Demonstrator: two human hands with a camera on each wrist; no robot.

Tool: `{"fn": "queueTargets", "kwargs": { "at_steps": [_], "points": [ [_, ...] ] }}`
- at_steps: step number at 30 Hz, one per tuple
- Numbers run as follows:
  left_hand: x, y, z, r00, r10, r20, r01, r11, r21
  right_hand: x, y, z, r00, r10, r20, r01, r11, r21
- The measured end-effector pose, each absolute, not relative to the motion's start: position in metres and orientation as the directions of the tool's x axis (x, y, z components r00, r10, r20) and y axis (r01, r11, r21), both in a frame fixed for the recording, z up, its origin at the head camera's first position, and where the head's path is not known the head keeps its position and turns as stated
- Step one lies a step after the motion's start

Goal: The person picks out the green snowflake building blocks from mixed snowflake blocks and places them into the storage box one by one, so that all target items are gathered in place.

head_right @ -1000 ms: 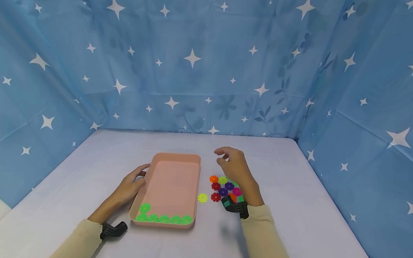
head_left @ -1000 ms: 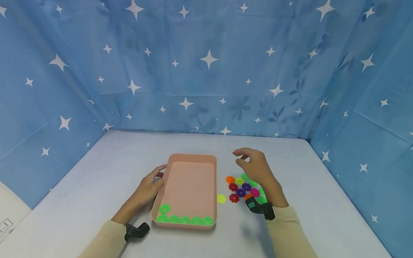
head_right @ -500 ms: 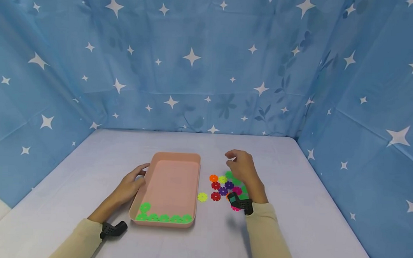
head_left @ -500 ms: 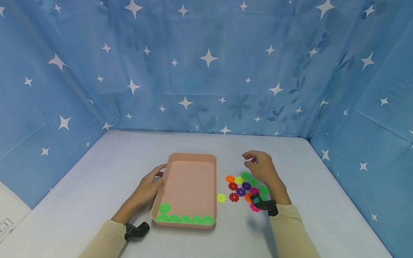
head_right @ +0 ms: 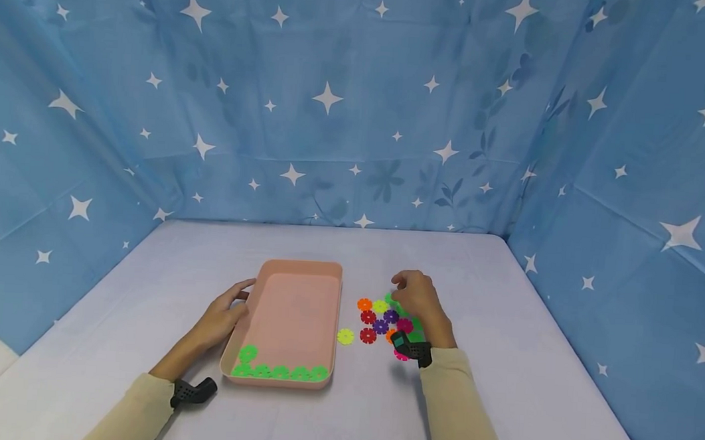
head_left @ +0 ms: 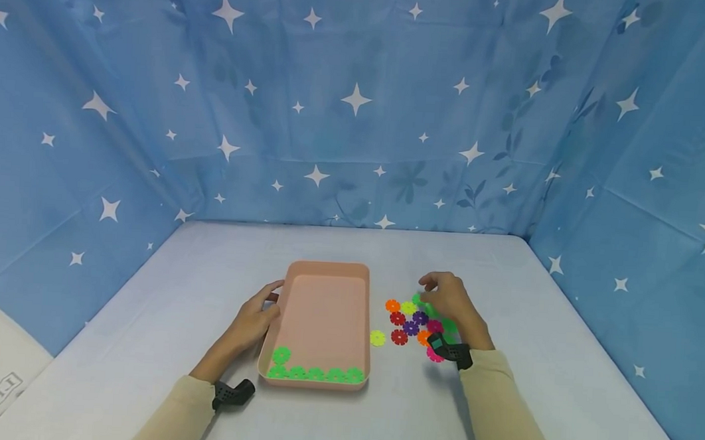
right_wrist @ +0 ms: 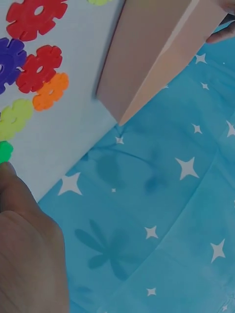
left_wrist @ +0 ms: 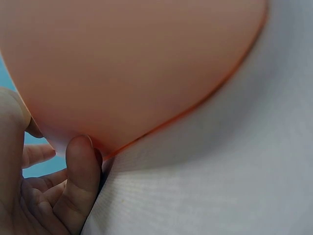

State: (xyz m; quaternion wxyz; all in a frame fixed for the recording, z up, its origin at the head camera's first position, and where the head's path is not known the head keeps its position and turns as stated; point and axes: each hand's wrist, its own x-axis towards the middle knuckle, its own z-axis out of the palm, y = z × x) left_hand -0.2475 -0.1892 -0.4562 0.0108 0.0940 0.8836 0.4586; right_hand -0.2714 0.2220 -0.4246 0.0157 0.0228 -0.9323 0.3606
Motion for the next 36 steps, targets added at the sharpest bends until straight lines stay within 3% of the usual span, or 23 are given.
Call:
{"fn": "queueTargets", "kwargs": {
  "at_steps": [17,36],
  "points": [
    [-0.247,-0.191,-0.457,-0.979,0.190,0.081,0.175,0.558,0.811,-0.273,0.224,-0.440,-1.000,-0.002,-0.031,0.019,0.734,-0.679],
    [-0.247,-0.192,-0.457,-0.979,0.194,0.064,0.162,0.548,0.820,-0.269,0.220,-0.414,-0.992,-0.061,0.114,-0.127,0.618,-0.776]
  ]
}}
